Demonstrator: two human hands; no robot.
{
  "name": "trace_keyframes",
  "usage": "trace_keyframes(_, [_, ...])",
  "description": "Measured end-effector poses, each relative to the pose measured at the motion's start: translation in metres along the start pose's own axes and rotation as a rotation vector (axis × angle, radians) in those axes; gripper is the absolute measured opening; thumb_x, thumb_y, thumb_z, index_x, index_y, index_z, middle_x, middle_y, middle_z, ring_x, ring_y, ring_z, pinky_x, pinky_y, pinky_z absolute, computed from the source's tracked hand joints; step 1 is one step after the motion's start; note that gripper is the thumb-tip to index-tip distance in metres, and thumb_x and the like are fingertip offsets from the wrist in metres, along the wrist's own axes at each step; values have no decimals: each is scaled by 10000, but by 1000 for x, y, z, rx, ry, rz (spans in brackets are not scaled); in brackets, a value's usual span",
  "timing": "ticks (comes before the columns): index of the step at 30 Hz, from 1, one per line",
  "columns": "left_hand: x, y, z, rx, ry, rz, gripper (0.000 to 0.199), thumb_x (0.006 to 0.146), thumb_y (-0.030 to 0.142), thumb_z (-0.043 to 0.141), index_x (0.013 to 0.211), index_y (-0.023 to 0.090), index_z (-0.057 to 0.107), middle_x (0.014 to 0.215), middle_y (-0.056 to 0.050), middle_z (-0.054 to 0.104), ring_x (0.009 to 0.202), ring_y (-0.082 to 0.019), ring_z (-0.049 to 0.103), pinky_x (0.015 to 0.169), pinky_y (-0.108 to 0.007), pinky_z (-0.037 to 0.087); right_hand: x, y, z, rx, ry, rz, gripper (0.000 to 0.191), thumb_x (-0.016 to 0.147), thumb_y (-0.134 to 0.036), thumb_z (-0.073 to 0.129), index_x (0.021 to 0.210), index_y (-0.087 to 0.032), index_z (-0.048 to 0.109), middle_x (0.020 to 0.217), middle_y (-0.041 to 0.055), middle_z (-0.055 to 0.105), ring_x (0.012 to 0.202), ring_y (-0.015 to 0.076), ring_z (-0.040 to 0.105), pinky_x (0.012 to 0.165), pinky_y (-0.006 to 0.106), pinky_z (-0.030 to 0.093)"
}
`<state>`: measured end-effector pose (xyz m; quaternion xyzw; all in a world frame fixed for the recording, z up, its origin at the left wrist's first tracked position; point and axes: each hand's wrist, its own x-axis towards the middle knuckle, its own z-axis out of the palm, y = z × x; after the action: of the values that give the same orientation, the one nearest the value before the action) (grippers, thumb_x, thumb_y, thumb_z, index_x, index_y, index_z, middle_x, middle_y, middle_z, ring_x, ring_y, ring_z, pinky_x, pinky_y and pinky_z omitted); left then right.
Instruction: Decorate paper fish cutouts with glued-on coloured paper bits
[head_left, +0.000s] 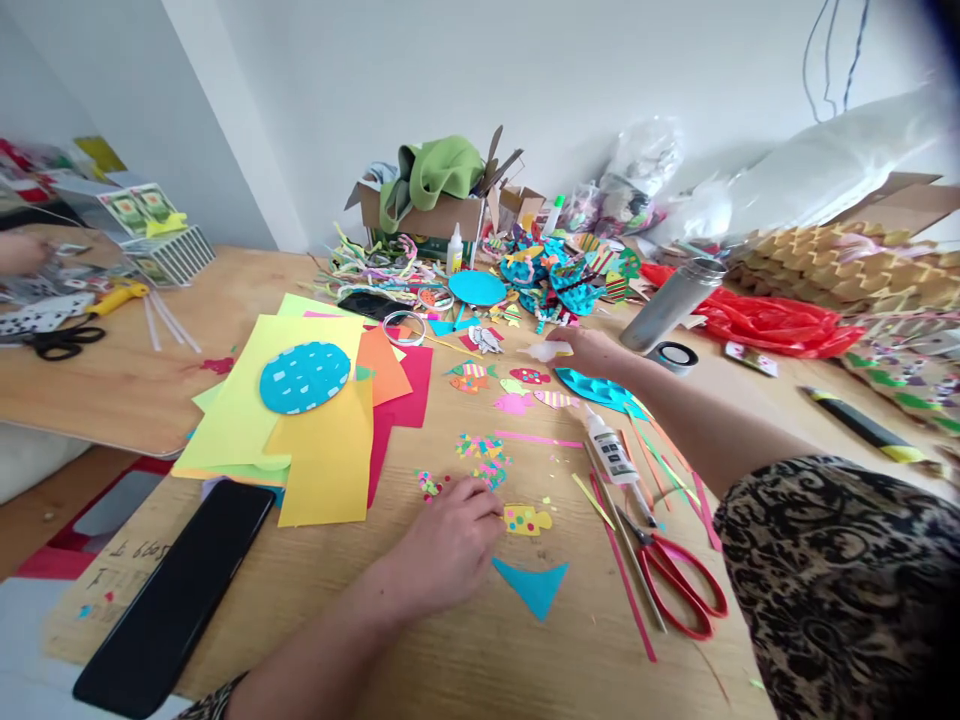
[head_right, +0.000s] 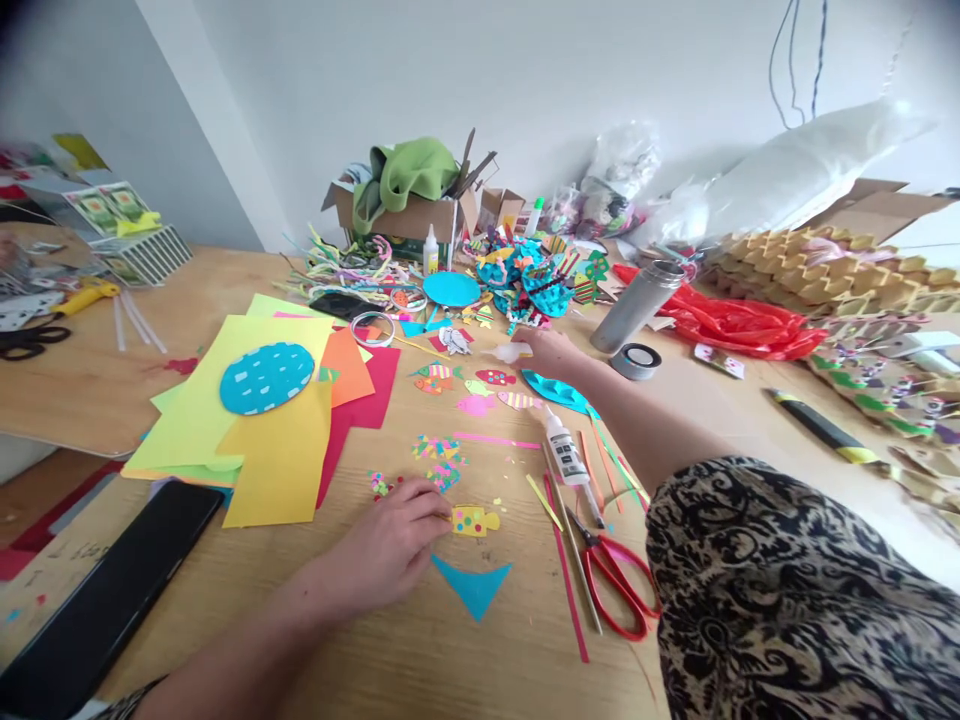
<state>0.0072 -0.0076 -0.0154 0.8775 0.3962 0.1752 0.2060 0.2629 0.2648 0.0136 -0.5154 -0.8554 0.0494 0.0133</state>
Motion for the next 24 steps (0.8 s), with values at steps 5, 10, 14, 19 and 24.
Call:
trace_keyframes(5, [-1, -2, 2, -26, 6, 5, 291, 832, 65, 504, 1044, 178, 667, 1117, -66, 650, 1164, -247, 467, 1029, -411, 439, 26, 0, 4, -132, -9, -43, 418, 766, -368, 652, 1152, -212, 628, 1188, 127, 659, 1118, 343, 560, 881, 432, 416])
trace_keyframes(10, [-1, -3, 2, -25, 0, 16, 288, 834, 66, 498, 1052, 161, 661, 1123, -67, 646, 1157, -249, 466, 1037, -407, 428, 33, -3, 8, -207, -18, -83, 436, 744, -310, 684, 1165, -212, 634, 1220, 130, 645, 1151, 355, 521, 906, 438, 387])
trace_keyframes(14, [-1, -2, 3, -23, -13, 11, 289, 845, 72, 487, 1057, 166, 659, 1131, -67, 643, 1167, -255, 461, 1030, -412, 430, 32, -3, 8, -231, -30, -93, 449, 759, -309, 678, 1189, -191, 624, 1208, 143, 651, 1143, 353, 527, 898, 431, 392])
trace_keyframes(19, [-1, -3, 2, -23, -14, 13, 281, 845, 75, 487, 1052, 159, 657, 1128, -67, 641, 1166, -256, 458, 1037, -409, 426, 30, -4, 7, -237, -40, -103, 467, 784, -286, 655, 1237, -187, 606, 1231, 144, 645, 1161, 347, 533, 919, 427, 397])
trace_keyframes(24, [-1, -3, 2, -21, -11, 17, 290, 834, 69, 495, 1055, 161, 659, 1138, -66, 639, 1172, -260, 455, 1037, -414, 423, 28, -6, 7, -237, -49, -106, 508, 794, -256, 642, 1290, -174, 575, 1261, 146, 627, 1201, 314, 524, 968, 398, 392])
